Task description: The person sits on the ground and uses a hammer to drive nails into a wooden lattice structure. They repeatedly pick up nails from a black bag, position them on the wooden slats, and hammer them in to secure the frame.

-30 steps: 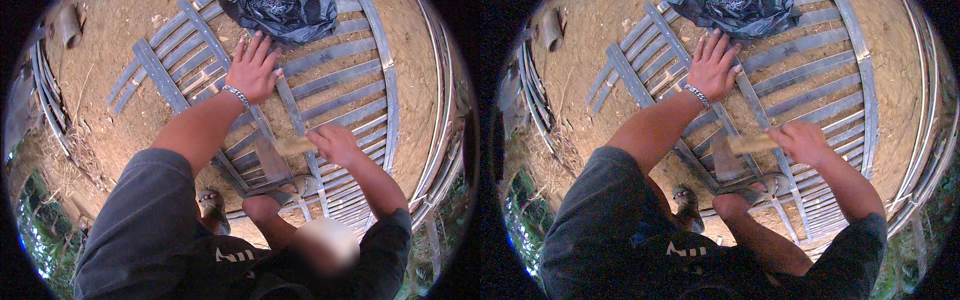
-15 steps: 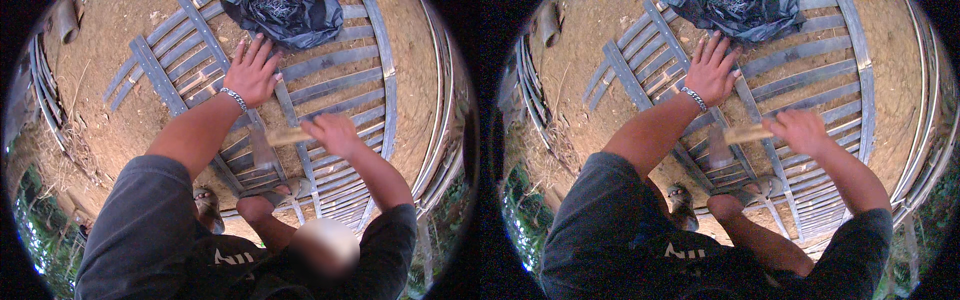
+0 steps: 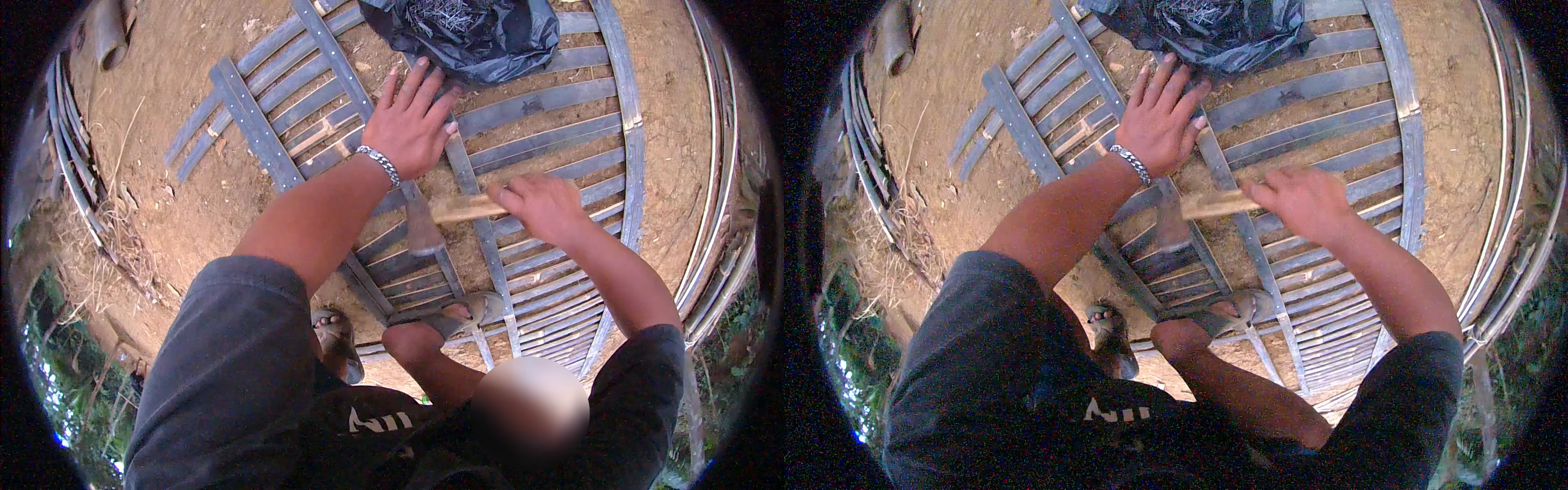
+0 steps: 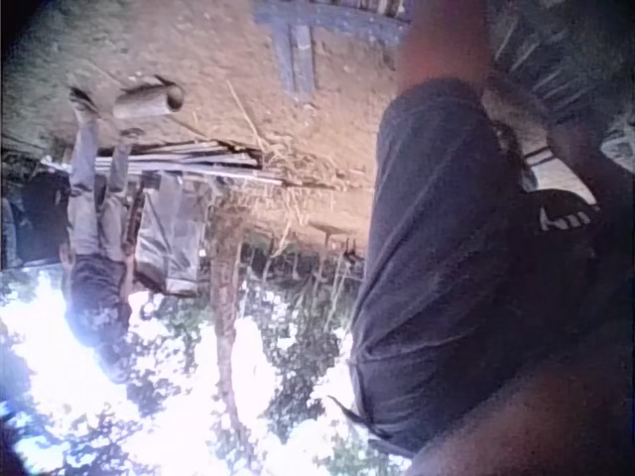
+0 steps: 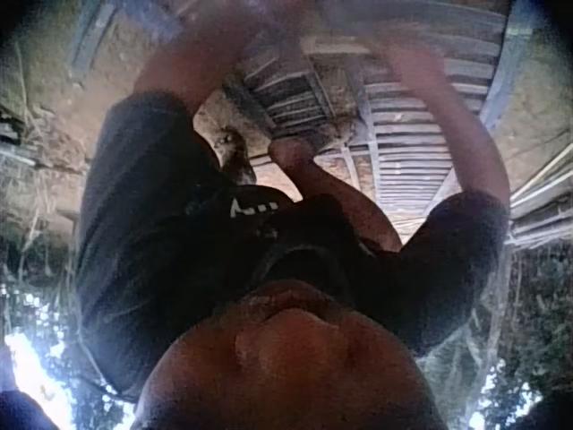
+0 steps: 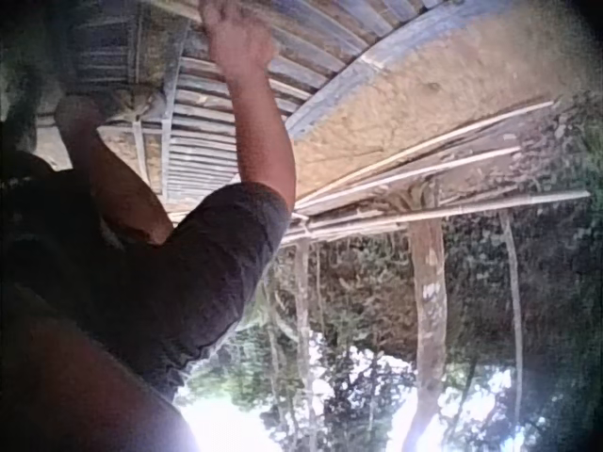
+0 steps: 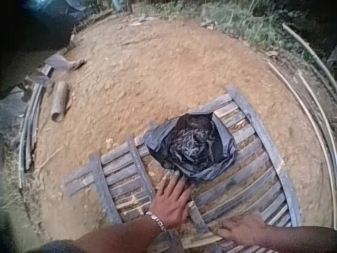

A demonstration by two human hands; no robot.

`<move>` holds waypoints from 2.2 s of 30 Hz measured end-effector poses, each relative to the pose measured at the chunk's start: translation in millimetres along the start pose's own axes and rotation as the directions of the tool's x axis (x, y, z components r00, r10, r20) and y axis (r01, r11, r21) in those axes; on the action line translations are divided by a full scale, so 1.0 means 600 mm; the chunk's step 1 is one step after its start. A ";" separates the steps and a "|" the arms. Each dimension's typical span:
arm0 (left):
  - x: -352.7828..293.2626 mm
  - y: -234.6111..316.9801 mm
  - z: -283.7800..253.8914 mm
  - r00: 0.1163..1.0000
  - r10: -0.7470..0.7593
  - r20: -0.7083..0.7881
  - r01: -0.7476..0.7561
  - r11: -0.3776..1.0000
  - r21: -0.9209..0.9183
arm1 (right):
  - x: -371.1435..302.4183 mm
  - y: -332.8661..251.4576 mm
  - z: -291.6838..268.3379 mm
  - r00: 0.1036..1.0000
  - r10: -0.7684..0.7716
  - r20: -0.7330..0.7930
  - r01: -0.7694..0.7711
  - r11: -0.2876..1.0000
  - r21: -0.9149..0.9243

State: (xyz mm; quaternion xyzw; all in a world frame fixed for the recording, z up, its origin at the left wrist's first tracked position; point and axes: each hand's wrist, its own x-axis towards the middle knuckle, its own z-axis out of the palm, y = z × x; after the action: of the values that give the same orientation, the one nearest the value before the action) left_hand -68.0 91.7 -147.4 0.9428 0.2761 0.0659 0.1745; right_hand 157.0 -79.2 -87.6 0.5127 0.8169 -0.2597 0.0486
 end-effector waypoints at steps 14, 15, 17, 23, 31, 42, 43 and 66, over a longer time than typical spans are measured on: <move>-0.008 -0.001 0.002 1.000 -0.004 0.011 0.004 1.000 0.009 | 0.004 -0.014 -0.021 0.990 -0.067 0.120 0.061 0.997 0.047; -0.004 -0.001 0.002 1.000 0.001 -0.003 -0.001 1.000 0.003 | 0.016 -0.013 -0.022 0.980 0.040 0.196 -0.039 0.999 -0.005; -0.004 0.000 0.004 1.000 0.002 -0.021 -0.003 1.000 -0.013 | 0.006 -0.022 -0.040 0.986 -0.091 0.142 0.082 0.994 0.073; -0.013 0.001 0.002 1.000 0.001 0.009 -0.001 1.000 -0.003 | 0.015 -0.021 -0.036 0.992 0.084 0.099 -0.088 0.995 0.043; -0.004 -0.005 0.003 0.998 -0.009 -0.066 0.004 0.997 -0.079 | 0.007 -0.039 -0.034 0.992 -0.021 0.127 0.008 0.995 0.097; -0.008 -0.007 0.004 0.998 -0.003 -0.068 -0.003 0.996 -0.091 | 0.007 -0.024 -0.047 0.994 -0.109 0.012 0.107 0.989 0.101; -0.010 -0.006 0.006 0.998 0.000 -0.069 -0.006 0.995 -0.095 | 0.012 -0.028 -0.027 0.967 0.194 0.164 -0.193 0.981 -0.019; -0.022 -0.002 0.019 0.995 0.006 -0.104 -0.018 0.993 -0.115 | -0.108 -0.069 -0.027 0.937 0.315 0.153 -0.336 0.933 0.132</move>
State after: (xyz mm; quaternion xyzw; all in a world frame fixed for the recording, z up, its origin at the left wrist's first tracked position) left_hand -77.0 82.2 -159.0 0.9281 0.2750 0.1318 0.2137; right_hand 154.5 -138.1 -35.7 0.6254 0.6928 -0.3438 0.1035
